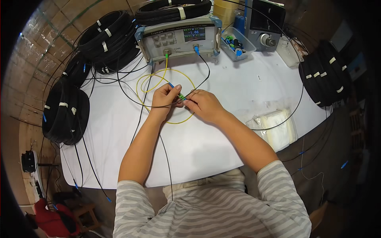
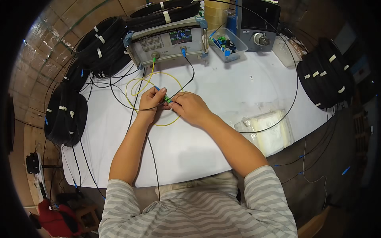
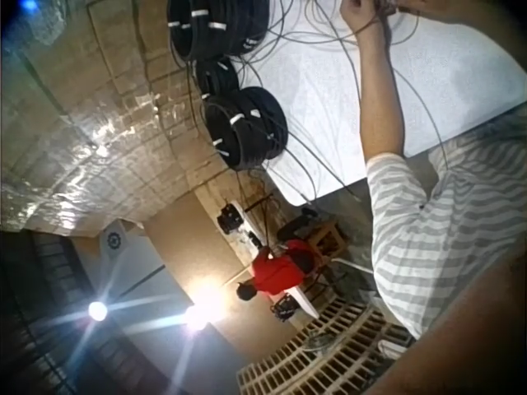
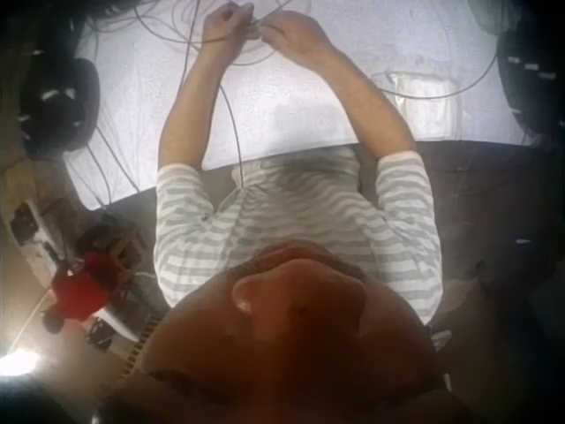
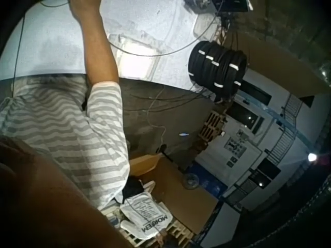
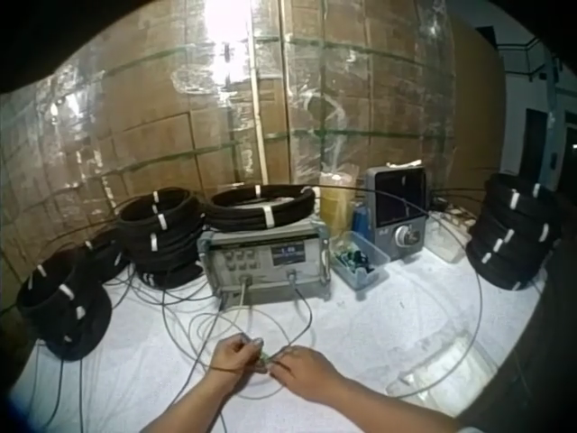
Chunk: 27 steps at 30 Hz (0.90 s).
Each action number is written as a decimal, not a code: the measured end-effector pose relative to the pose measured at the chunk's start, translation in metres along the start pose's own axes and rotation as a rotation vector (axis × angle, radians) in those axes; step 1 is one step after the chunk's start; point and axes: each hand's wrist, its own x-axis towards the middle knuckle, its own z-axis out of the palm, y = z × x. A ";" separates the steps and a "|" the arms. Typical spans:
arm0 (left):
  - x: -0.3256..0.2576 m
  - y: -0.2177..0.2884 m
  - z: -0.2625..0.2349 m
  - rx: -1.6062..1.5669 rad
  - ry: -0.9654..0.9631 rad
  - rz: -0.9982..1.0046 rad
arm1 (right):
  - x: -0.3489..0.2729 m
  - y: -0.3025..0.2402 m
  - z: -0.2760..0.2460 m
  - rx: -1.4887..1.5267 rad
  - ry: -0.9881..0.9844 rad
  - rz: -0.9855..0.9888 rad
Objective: Testing fiber optic cables using a light source and a measuring device at a factory workbench.
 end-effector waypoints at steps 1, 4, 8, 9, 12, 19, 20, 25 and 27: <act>0.001 -0.001 0.000 -0.003 0.006 0.006 | 0.000 0.000 0.000 0.000 -0.006 -0.006; 0.001 -0.002 0.001 0.020 0.024 0.039 | 0.000 0.000 0.000 -0.011 -0.014 -0.026; 0.002 -0.005 0.003 0.104 0.050 0.103 | 0.001 0.000 0.000 -0.001 -0.026 -0.072; 0.002 -0.006 0.003 0.105 0.052 0.103 | 0.001 -0.001 -0.001 0.000 -0.027 -0.073; 0.002 -0.008 0.001 0.160 0.078 0.129 | 0.001 -0.006 -0.005 -0.032 -0.061 -0.065; -0.008 -0.001 -0.002 0.187 -0.013 0.108 | 0.003 0.000 -0.008 0.109 -0.078 0.031; -0.008 0.001 -0.003 0.126 -0.040 0.101 | 0.003 0.001 -0.008 0.143 -0.101 0.046; -0.007 0.001 -0.010 -0.049 -0.108 0.021 | 0.003 0.010 -0.006 0.313 -0.148 0.058; -0.003 -0.003 -0.014 0.017 -0.117 0.033 | 0.003 0.009 -0.008 0.451 -0.196 0.188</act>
